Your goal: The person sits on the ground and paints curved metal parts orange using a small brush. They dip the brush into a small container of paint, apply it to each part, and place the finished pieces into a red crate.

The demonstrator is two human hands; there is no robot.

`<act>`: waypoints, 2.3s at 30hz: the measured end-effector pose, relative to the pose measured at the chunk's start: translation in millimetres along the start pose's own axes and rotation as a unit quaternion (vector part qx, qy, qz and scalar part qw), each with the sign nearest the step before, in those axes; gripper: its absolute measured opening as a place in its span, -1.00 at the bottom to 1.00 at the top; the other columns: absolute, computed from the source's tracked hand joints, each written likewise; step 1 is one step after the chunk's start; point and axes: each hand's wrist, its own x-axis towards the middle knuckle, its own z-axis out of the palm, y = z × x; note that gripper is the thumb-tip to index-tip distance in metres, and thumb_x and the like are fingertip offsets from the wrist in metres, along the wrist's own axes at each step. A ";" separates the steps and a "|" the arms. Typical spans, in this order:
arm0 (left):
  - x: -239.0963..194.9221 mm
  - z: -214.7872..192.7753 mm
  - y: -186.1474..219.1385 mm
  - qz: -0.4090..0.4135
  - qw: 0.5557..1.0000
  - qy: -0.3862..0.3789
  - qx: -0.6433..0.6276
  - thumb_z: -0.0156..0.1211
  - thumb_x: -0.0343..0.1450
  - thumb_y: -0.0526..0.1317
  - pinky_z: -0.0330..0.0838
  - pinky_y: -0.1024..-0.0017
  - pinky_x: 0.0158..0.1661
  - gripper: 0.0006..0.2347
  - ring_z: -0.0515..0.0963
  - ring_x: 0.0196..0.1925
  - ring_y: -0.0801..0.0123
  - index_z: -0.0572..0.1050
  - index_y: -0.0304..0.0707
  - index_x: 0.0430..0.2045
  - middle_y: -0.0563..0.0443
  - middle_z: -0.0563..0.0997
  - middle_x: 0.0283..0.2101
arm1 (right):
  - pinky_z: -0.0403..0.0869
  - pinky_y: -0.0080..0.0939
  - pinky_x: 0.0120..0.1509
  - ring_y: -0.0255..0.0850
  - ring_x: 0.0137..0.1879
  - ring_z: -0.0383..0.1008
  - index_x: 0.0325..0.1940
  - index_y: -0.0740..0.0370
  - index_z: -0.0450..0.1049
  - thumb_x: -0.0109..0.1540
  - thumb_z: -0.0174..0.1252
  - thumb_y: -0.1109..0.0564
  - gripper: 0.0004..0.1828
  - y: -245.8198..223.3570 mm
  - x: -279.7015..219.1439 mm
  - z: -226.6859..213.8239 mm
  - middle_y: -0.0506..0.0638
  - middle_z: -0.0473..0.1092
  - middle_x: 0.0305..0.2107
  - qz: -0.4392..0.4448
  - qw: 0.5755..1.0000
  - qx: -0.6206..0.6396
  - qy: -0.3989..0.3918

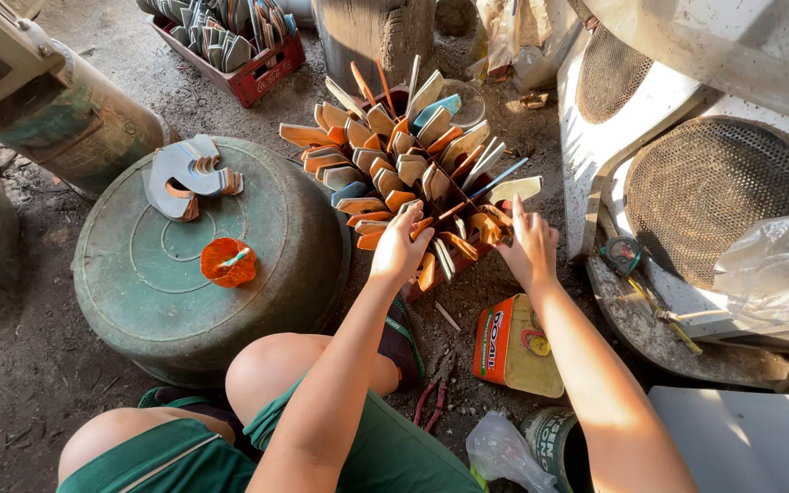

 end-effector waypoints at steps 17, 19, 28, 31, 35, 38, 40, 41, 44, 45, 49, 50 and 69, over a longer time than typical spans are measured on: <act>-9.5 -28.9 20.7 -0.073 0.996 -0.027 -0.037 0.16 0.46 -0.14 0.67 0.33 -0.35 -0.51 0.63 0.07 0.14 0.27 0.01 0.34 -0.09 0.46 0.27 | 0.49 -0.03 0.28 -0.03 0.17 0.45 0.66 0.03 -0.14 0.28 0.19 0.30 -0.05 -18.1 -61.9 -1.4 0.23 0.10 0.24 -0.030 0.955 0.234 0.178; -6.2 -25.9 10.2 -0.014 1.000 0.011 -0.021 0.21 0.46 -0.15 0.64 0.29 -0.08 -0.51 0.55 0.20 0.12 0.30 -0.04 0.33 -0.10 0.48 0.26 | 0.49 -0.03 0.28 -0.06 0.13 0.46 0.66 0.05 -0.13 0.29 0.18 0.30 -0.07 -16.4 -66.2 -2.0 0.22 0.12 0.21 -0.029 0.956 0.225 0.186; -1.1 -92.5 -4.7 0.071 0.919 -0.014 -0.387 0.34 0.42 -0.23 0.52 0.37 0.02 -0.50 0.59 0.02 0.34 0.37 -0.29 0.27 -0.07 0.57 0.10 | 0.50 -0.10 0.27 -0.13 0.12 0.45 0.61 0.07 0.08 0.33 0.24 0.35 -0.18 17.7 -65.6 -26.1 0.12 0.25 0.09 -0.084 0.944 0.169 0.270; -2.1 -207.2 -22.2 0.058 0.935 0.052 -0.347 0.32 0.42 -0.26 0.46 0.54 -0.09 -0.59 0.56 -0.09 0.51 0.46 -0.30 0.18 0.07 0.61 -0.09 | 0.51 -0.24 0.20 -0.16 0.14 0.47 0.56 0.21 0.17 0.34 0.24 0.38 -0.27 33.7 -63.9 -42.1 0.21 0.22 0.20 -0.060 0.917 0.261 0.297; -39.7 -349.6 -59.1 0.070 0.955 0.248 -0.147 0.24 0.49 -0.31 0.53 0.55 0.01 -0.60 0.65 0.04 0.48 0.42 -0.33 0.26 -0.03 0.64 0.09 | 0.42 -0.36 0.15 -0.27 0.10 0.43 0.58 0.22 0.18 0.43 0.17 0.39 -0.36 59.1 -68.1 -86.6 0.12 0.26 0.32 -0.050 0.881 0.339 0.327; -84.1 -393.7 -94.6 0.003 0.927 0.335 -0.168 0.22 0.54 -0.27 0.47 0.57 -0.05 -0.53 0.61 0.11 0.50 0.30 -0.29 0.37 0.03 0.61 0.21 | 0.45 -0.28 0.25 -0.25 0.13 0.47 0.48 0.26 0.31 0.44 0.16 0.45 -0.48 54.9 -73.3 -121.0 0.15 0.20 0.24 -0.046 0.899 0.245 0.361; -102.3 -388.6 -121.5 0.009 0.908 0.341 -0.242 0.15 0.54 -0.35 0.23 0.43 -0.15 -0.61 0.39 -0.04 0.34 0.31 -0.52 0.27 -0.20 0.39 -0.06 | 0.45 -0.25 0.25 -0.23 0.12 0.46 0.42 0.29 0.36 0.43 0.17 0.45 -0.53 26.0 -71.0 -136.1 0.14 0.22 0.20 -0.042 0.899 0.256 0.353; -97.9 -387.7 -132.6 -0.051 0.905 0.339 -0.252 0.17 0.51 -0.31 0.27 0.35 -0.13 -0.58 0.41 -0.04 0.31 0.31 -0.46 0.27 -0.20 0.40 -0.04 | 0.46 -0.24 0.24 -0.23 0.11 0.45 0.39 0.30 0.39 0.42 0.17 0.45 -0.56 5.1 -69.9 -143.4 0.13 0.24 0.18 -0.041 0.899 0.263 0.348; -104.8 -379.4 -168.4 -0.202 0.872 0.301 -0.330 0.26 0.44 -0.06 0.38 0.05 0.10 -0.43 0.54 0.14 0.26 0.23 -0.15 0.36 0.12 0.44 0.24 | 0.47 -0.26 0.18 -0.22 0.18 0.45 0.28 0.36 0.44 0.38 0.28 0.37 -0.62 -88.8 -47.8 -158.6 0.13 0.31 0.20 -0.142 0.893 0.325 0.277; -109.4 -373.8 -178.7 -0.173 0.864 0.263 -0.393 0.22 0.44 -0.01 0.35 0.02 0.18 -0.47 0.54 0.19 0.22 0.32 -0.12 0.32 0.05 0.52 0.18 | 0.48 -0.27 0.18 -0.23 0.16 0.47 0.22 0.34 0.48 0.37 0.29 0.35 -0.67 -125.3 -46.4 -162.5 0.10 0.39 0.14 -0.176 0.900 0.329 0.224; -84.2 -367.1 -189.5 -0.196 0.813 0.244 -0.491 0.12 0.40 0.18 0.28 -0.04 0.19 -0.44 0.50 0.21 0.18 0.35 -0.05 0.26 0.01 0.53 0.15 | 0.46 -0.35 0.01 -0.33 -0.07 0.55 0.10 0.24 0.59 0.27 0.35 0.22 -0.70 -290.4 -28.7 -162.8 -0.05 0.56 -0.16 -0.236 0.870 0.431 0.034; -83.0 -361.0 -191.0 -0.198 0.807 0.248 -0.498 0.12 0.39 0.20 0.28 -0.04 0.20 -0.41 0.50 0.21 0.16 0.34 -0.04 0.28 -0.01 0.53 0.16 | 0.48 -0.33 0.02 -0.32 -0.09 0.57 0.09 0.24 0.60 0.28 0.38 0.18 -0.70 -323.6 -29.0 -161.1 -0.03 0.57 -0.19 -0.285 0.875 0.389 0.047; -48.7 -343.8 -157.9 -0.194 0.876 0.060 -0.437 -0.48 0.33 0.49 -0.13 -0.26 0.36 -0.14 0.32 0.43 0.11 0.15 -0.01 0.45 -0.03 0.48 0.34 | 0.49 -0.34 0.09 -0.34 -0.06 0.57 0.07 0.34 0.57 0.20 0.34 0.21 -0.64 -498.7 85.2 35.0 -0.02 0.58 -0.18 -0.279 0.823 0.446 -0.214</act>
